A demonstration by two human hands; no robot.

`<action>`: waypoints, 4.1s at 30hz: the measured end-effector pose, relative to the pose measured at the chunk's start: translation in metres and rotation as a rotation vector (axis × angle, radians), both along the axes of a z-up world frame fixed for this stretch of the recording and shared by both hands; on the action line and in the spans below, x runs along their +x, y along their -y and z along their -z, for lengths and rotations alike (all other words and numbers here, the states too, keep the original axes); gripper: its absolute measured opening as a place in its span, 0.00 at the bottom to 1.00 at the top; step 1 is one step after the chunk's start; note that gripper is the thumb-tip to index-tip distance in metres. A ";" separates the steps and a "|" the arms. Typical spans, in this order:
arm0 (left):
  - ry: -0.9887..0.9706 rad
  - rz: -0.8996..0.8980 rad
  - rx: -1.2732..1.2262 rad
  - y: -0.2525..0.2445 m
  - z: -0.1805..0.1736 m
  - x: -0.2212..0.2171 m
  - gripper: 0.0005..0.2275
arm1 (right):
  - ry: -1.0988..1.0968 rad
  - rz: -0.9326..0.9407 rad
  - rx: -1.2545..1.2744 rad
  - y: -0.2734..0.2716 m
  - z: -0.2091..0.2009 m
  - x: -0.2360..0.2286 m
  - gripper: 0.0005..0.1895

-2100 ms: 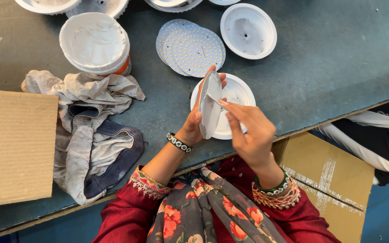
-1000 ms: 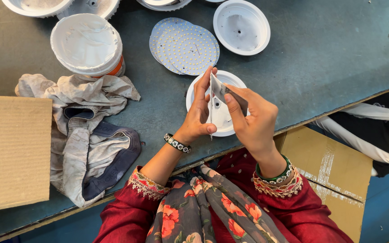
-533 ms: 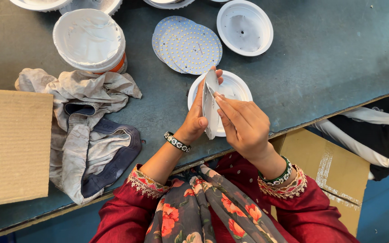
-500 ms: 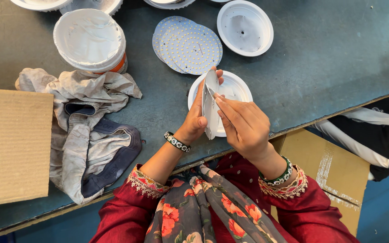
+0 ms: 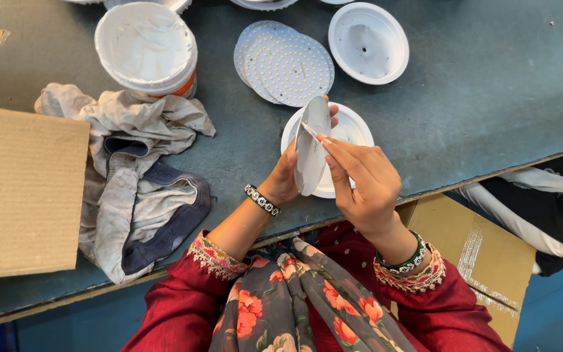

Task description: The person applies a white paste to the inner surface of white plastic circular components using a small spatula. They repeatedly dip the spatula into a container, spread the paste, and place the treated components into a cardboard box.

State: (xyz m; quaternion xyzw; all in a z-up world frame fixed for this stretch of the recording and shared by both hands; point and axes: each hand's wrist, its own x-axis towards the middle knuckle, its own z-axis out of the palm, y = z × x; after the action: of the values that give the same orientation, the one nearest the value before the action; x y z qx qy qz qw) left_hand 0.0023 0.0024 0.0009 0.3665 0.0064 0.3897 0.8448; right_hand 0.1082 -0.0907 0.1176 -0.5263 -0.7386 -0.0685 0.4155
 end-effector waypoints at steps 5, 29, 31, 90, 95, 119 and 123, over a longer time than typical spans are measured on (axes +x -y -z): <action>0.001 -0.034 0.044 0.000 0.009 0.000 0.59 | -0.001 0.023 -0.002 0.000 0.000 -0.009 0.11; 0.140 0.049 -0.228 -0.007 0.025 0.007 0.55 | 0.290 -0.260 0.063 -0.006 0.003 0.003 0.18; 0.168 0.074 -0.261 -0.007 0.026 0.008 0.54 | 0.304 -0.281 0.058 -0.008 0.001 0.007 0.19; 0.333 -0.063 -0.363 -0.004 -0.009 -0.008 0.47 | 0.186 0.083 -0.024 0.028 0.051 0.028 0.14; 0.297 -0.149 -0.340 0.000 -0.007 -0.005 0.48 | 0.170 0.101 -0.050 0.040 0.052 0.017 0.14; -1.138 -0.385 1.478 -0.013 -0.010 0.044 0.54 | -0.718 0.475 -0.044 0.122 0.067 0.109 0.10; -1.279 -0.302 1.616 -0.013 -0.006 0.043 0.55 | -0.779 0.456 0.000 0.137 0.081 0.126 0.10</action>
State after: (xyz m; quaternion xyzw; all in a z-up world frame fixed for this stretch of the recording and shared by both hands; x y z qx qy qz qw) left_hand 0.0455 0.0157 0.0072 0.9566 0.2359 0.1126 0.1291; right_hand 0.2337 -0.2276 0.0371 -0.6624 -0.3921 0.0449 0.6368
